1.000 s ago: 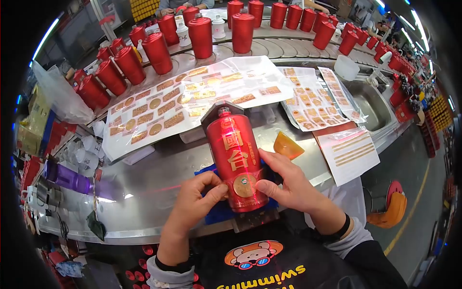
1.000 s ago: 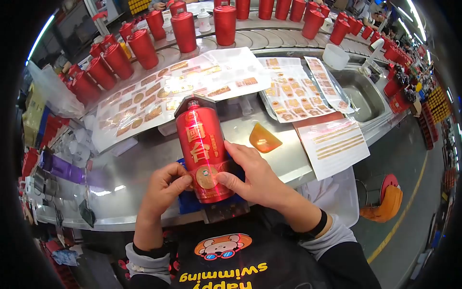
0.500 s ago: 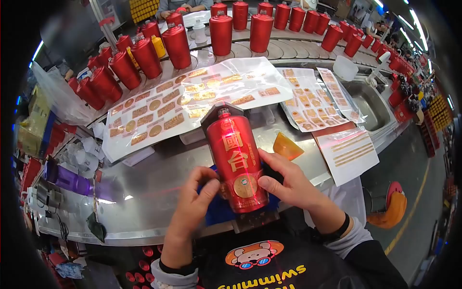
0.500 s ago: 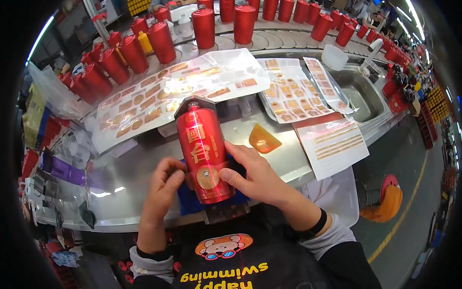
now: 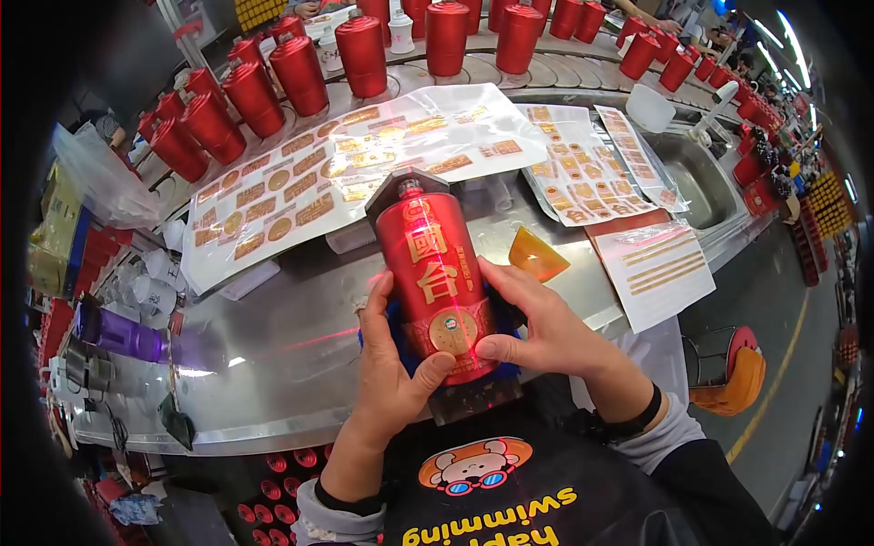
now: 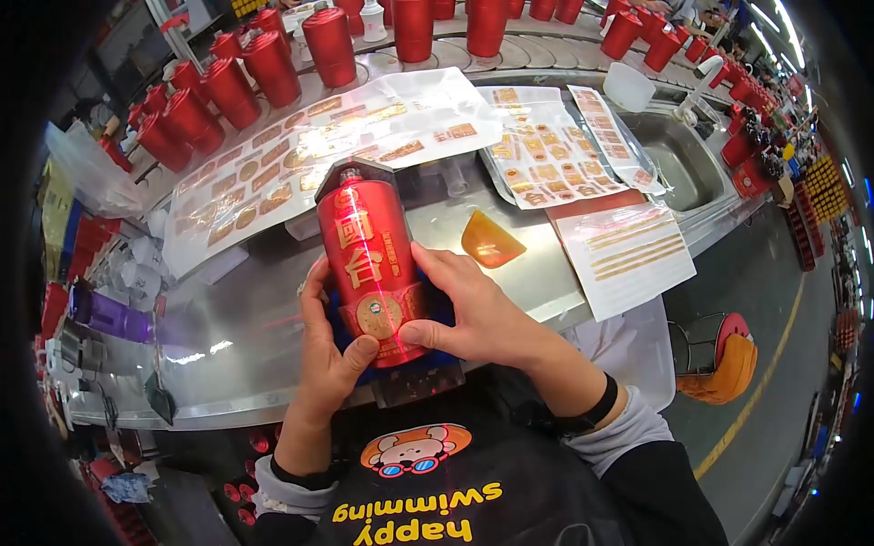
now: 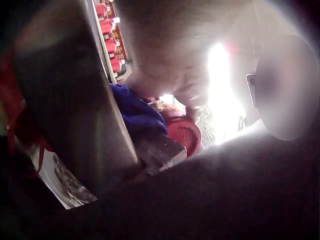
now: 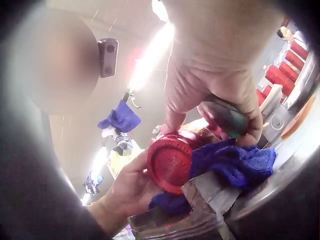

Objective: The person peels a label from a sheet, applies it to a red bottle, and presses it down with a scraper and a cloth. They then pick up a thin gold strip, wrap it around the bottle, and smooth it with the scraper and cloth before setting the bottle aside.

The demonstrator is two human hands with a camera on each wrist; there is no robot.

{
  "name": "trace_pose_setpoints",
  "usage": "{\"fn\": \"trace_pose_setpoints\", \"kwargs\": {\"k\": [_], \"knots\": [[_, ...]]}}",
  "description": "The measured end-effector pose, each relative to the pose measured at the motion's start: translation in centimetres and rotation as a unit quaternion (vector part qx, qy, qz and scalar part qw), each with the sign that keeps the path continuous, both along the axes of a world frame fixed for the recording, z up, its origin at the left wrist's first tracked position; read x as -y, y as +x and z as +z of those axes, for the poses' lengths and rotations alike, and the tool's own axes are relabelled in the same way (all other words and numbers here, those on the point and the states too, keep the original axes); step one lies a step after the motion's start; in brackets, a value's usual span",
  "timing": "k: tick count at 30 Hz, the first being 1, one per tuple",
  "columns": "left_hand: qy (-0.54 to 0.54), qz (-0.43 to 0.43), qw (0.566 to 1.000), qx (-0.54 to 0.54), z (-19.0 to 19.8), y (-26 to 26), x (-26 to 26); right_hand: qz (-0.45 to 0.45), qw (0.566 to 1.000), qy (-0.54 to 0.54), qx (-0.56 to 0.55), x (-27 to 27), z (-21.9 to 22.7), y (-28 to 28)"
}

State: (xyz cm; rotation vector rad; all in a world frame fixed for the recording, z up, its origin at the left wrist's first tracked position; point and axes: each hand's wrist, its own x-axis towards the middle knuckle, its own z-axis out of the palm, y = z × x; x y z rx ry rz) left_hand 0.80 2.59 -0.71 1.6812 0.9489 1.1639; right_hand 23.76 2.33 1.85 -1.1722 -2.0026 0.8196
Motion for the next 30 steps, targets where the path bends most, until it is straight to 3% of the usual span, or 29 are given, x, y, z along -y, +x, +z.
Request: {"fn": "trace_pose_setpoints", "kwargs": {"k": [9, 14, 23, 30], "knots": [[-0.029, -0.051, 0.995, 0.078, -0.7, -0.4, -0.3, 0.021, 0.999, -0.020, -0.020, -0.2, -0.1, 0.3], [-0.024, -0.063, 0.997, 0.035, -0.5, -0.5, -0.3, 0.020, 1.000, -0.009, 0.009, 0.0, -0.1, 0.2], [-0.026, -0.077, 0.994, 0.066, -1.4, -0.4, -0.5, 0.052, 0.994, -0.064, -0.067, -0.5, -0.4, 0.7], [-0.035, -0.083, 0.994, 0.065, -1.2, -0.2, -0.3, 0.056, 0.998, -0.024, -0.020, -0.3, -0.6, 0.6]]}}
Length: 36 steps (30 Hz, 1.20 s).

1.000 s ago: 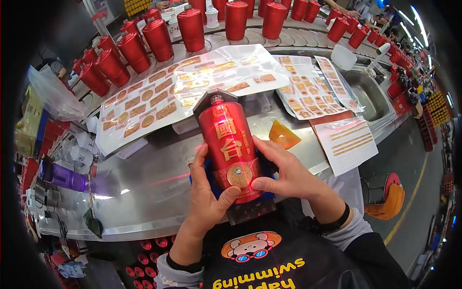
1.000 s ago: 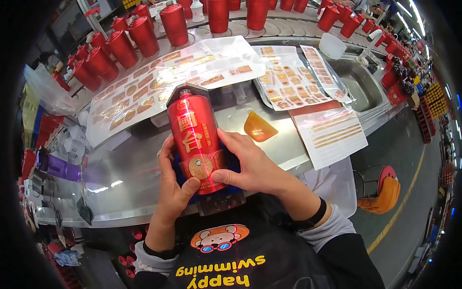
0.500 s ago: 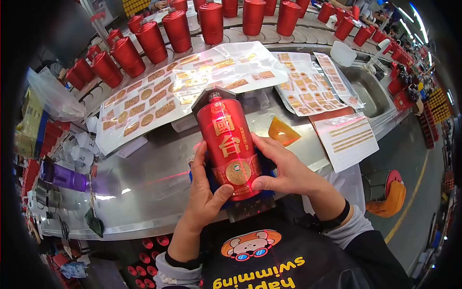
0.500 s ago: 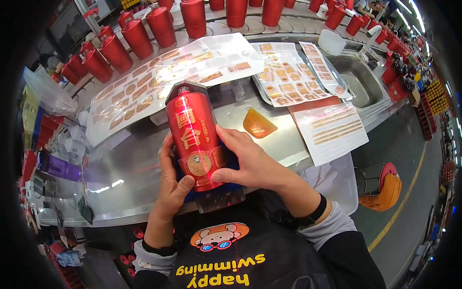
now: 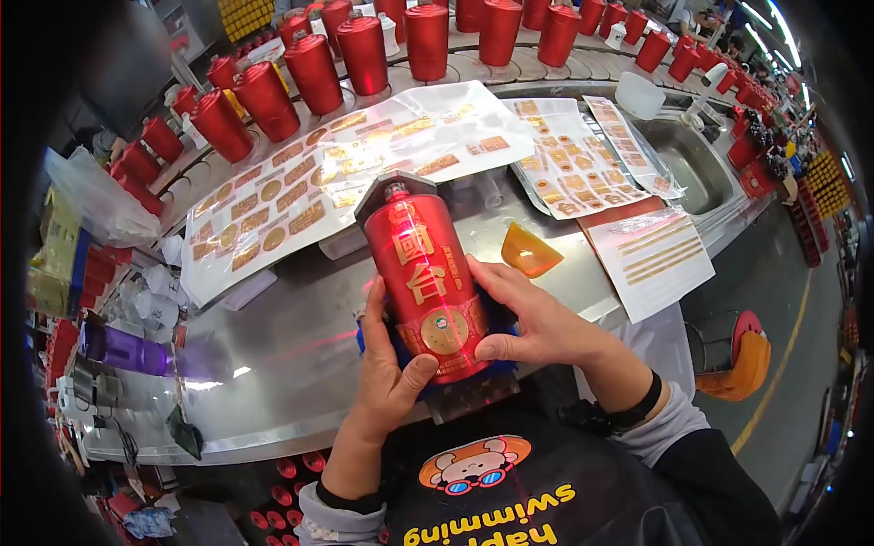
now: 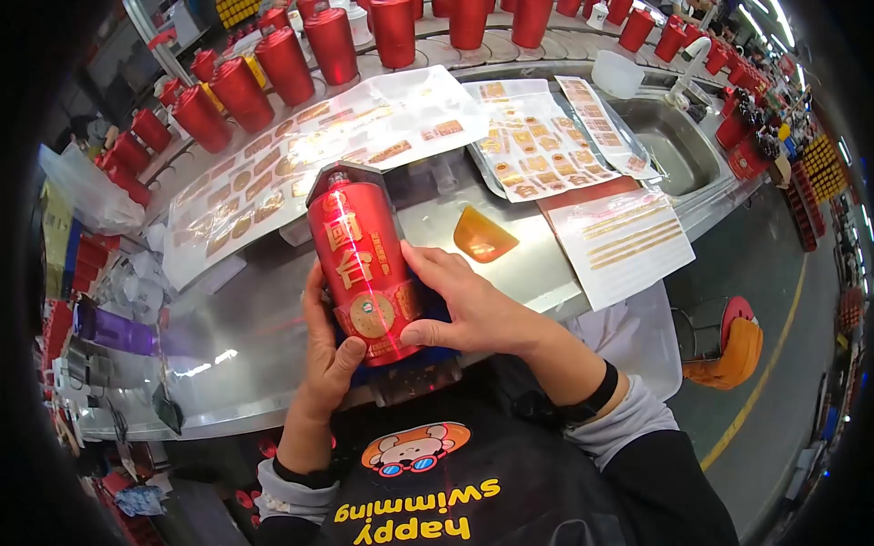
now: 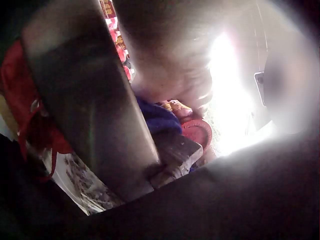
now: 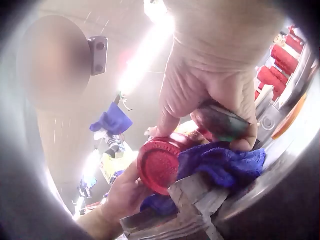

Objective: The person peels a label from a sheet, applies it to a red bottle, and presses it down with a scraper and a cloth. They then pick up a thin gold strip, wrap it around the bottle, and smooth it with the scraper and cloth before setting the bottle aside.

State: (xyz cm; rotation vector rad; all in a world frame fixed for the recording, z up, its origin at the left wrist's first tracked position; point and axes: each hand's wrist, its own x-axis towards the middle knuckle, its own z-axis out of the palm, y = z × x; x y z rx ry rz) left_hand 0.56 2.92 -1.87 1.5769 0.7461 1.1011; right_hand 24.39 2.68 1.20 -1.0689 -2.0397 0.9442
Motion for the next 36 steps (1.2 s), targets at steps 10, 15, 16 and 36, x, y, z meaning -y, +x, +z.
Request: {"fn": "trace_pose_setpoints", "kwargs": {"k": [10, 15, 16, 36], "knots": [[-0.006, 0.014, 1.000, 0.018, 0.5, 0.8, 0.5, -0.043, 0.999, -0.001, 0.015, 0.5, 0.2, -1.0], [-0.015, 0.026, 0.999, -0.013, 0.9, 0.9, 0.6, -0.044, 0.999, -0.005, 0.031, 0.8, 0.3, -1.0], [-0.018, 0.020, 1.000, -0.004, 0.9, 0.9, 0.5, -0.036, 0.999, 0.001, 0.031, 0.7, 0.0, -0.8], [0.487, 0.186, 0.811, -0.266, 0.2, 0.9, 2.7, -0.160, 0.986, 0.004, -0.051, 2.0, 2.9, 1.5]]}}
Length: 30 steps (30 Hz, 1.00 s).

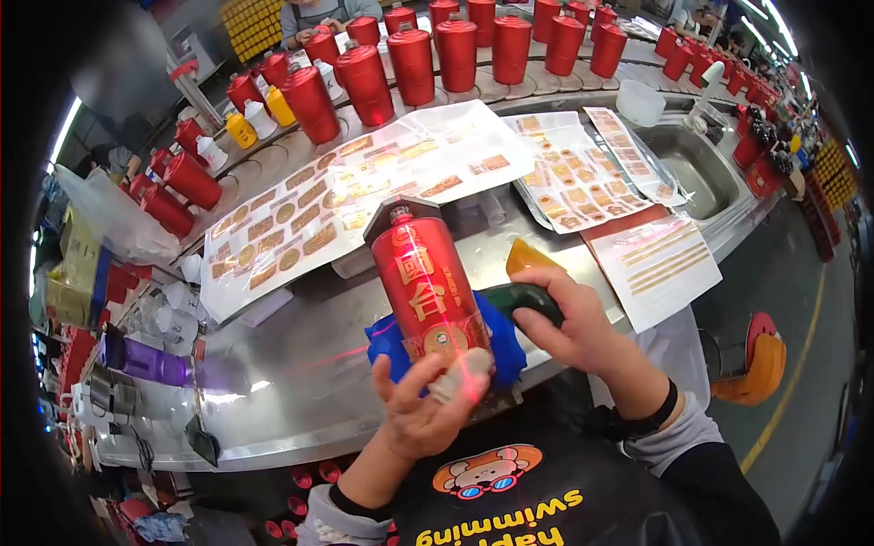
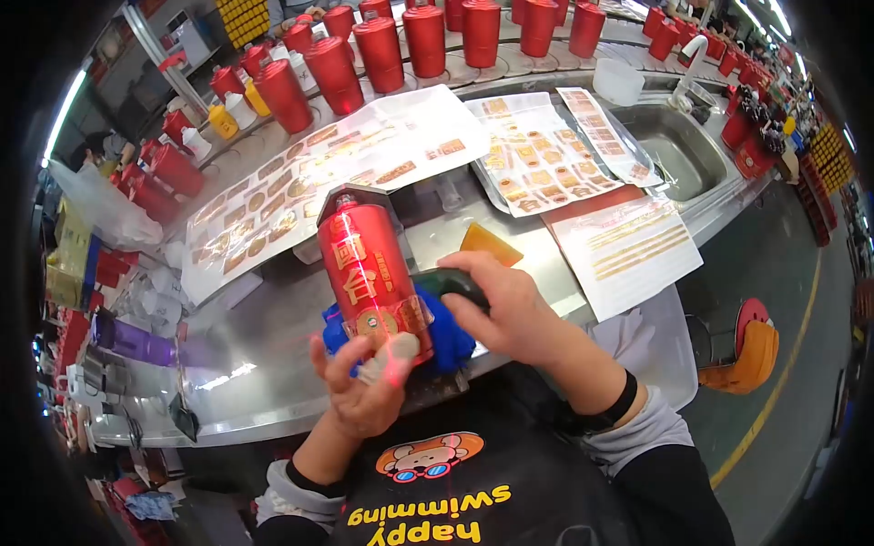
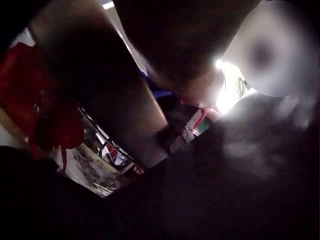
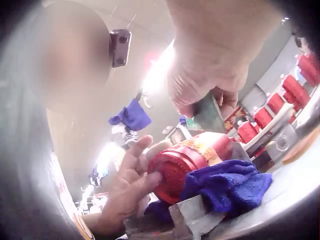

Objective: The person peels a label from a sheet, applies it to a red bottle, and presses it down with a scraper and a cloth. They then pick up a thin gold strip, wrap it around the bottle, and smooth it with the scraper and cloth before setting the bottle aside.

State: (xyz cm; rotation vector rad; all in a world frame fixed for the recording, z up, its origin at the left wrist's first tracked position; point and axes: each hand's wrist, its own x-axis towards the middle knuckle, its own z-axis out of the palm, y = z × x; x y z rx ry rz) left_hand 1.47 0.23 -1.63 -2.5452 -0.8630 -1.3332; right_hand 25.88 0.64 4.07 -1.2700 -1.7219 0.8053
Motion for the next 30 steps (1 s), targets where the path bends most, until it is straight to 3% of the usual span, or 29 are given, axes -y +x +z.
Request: {"fn": "trace_pose_setpoints", "kwargs": {"k": [1, 2, 3, 4, 8, 9, 12, 13, 16, 17, 19, 22, 23, 26, 30], "knots": [[-0.047, 0.038, 0.995, 0.080, -1.1, 0.1, 0.2, 0.038, 0.984, 0.163, 0.068, -0.6, 0.8, -1.0], [-0.092, 0.073, 0.981, 0.158, -1.2, 0.1, 0.2, 0.072, 0.967, 0.219, 0.112, -0.9, 1.5, -1.7], [-0.175, 0.120, 0.974, 0.085, -0.6, -0.5, 0.6, 0.107, 0.943, 0.273, 0.155, -0.9, 2.1, -2.2], [-0.158, 0.112, 0.979, 0.066, 0.0, -1.0, 0.7, 0.143, 0.913, 0.328, 0.197, -0.9, 2.6, -2.6], [-0.098, 0.100, 0.989, 0.037, 0.7, -1.6, 0.7, 0.296, 0.912, 0.237, 0.159, 0.5, 3.6, -2.7], [-0.091, 0.095, 0.990, 0.045, 0.5, -1.6, 0.6, 0.212, 0.916, 0.302, 0.158, 0.2, 3.5, -3.3], [-0.069, 0.083, 0.994, 0.025, 0.9, -1.7, 0.2, 0.258, 0.909, 0.267, 0.189, 0.8, 3.6, -3.1], [-0.066, 0.081, 0.994, 0.010, 1.2, -1.8, 0.3, 0.318, 0.912, 0.226, 0.127, 1.0, 3.4, -3.0], [-0.154, 0.050, 0.987, 0.018, 2.0, -1.6, 0.1, 0.216, 0.937, 0.245, 0.121, 0.5, 3.7, -2.2], [-0.221, 0.000, 0.972, 0.082, 1.8, -1.4, 0.0, 0.183, 0.952, 0.227, 0.096, 0.5, 3.7, -2.1], [-0.348, -0.099, 0.909, 0.206, 0.8, -1.1, -0.1, 0.149, 0.974, 0.164, 0.039, 0.5, 3.1, -1.8], [-0.444, -0.158, 0.818, 0.330, 0.2, -0.8, -1.0, 0.100, 0.993, 0.059, -0.013, 0.9, 2.5, -1.7], [-0.436, -0.171, 0.820, 0.329, 0.4, -0.3, -1.3, 0.093, 0.994, 0.043, -0.028, 0.8, 2.2, -1.8], [-0.401, -0.104, 0.876, 0.246, 0.6, -0.5, -1.3, 0.086, 0.995, 0.016, -0.053, 0.8, 1.6, -2.0], [-0.416, -0.109, 0.867, 0.253, 0.5, -0.7, -1.5, 0.082, 0.995, 0.028, -0.043, 0.8, 1.3, -2.1]]}}
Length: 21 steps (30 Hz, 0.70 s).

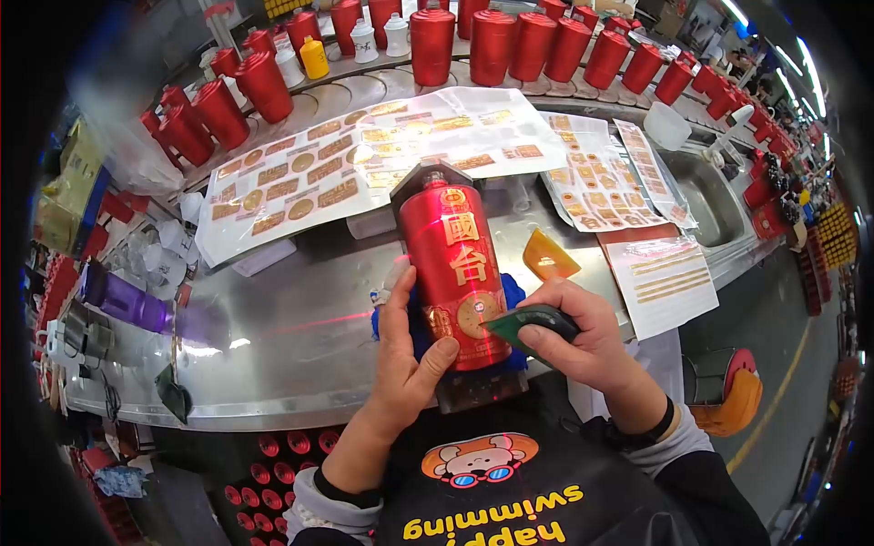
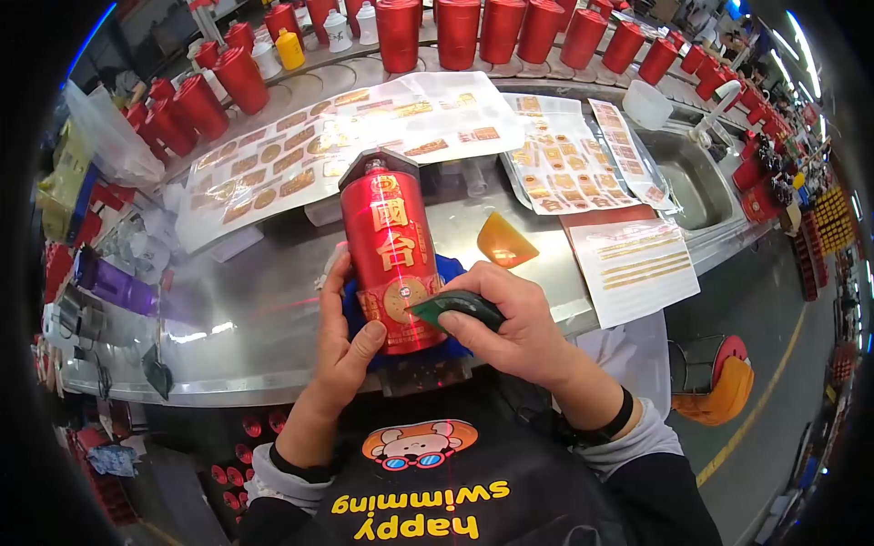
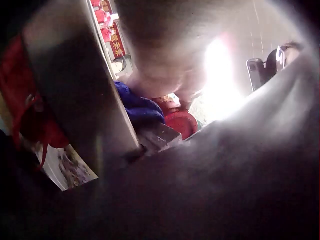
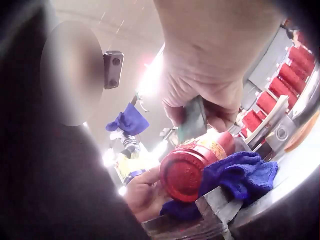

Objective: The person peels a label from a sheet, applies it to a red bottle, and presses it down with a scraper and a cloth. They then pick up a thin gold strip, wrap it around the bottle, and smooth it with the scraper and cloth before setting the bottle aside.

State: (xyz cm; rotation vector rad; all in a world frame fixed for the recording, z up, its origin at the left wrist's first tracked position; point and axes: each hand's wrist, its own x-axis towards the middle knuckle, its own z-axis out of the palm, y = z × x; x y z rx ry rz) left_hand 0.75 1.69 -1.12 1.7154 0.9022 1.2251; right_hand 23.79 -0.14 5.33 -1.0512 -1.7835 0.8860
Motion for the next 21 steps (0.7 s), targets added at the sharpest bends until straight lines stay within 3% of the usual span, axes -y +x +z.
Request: {"fn": "trace_pose_setpoints", "kwargs": {"k": [5, 8, 11, 21], "knots": [[-0.020, -0.008, 1.000, -0.006, -0.1, -0.4, 0.2, 0.002, 1.000, 0.021, 0.016, -0.1, 0.2, -0.1], [-0.068, -0.053, 0.992, 0.094, -0.1, -0.8, 0.5, -0.001, 1.000, -0.003, -0.003, 0.1, 0.1, 0.0], [-0.042, -0.045, 0.998, 0.020, 0.3, -1.0, 1.0, -0.003, 0.998, -0.043, -0.035, 0.3, -0.3, 0.2], [-0.097, -0.043, 0.993, 0.060, 0.6, -0.2, 1.2, 0.010, 0.999, -0.021, -0.028, 0.3, -0.4, 0.0]]}}
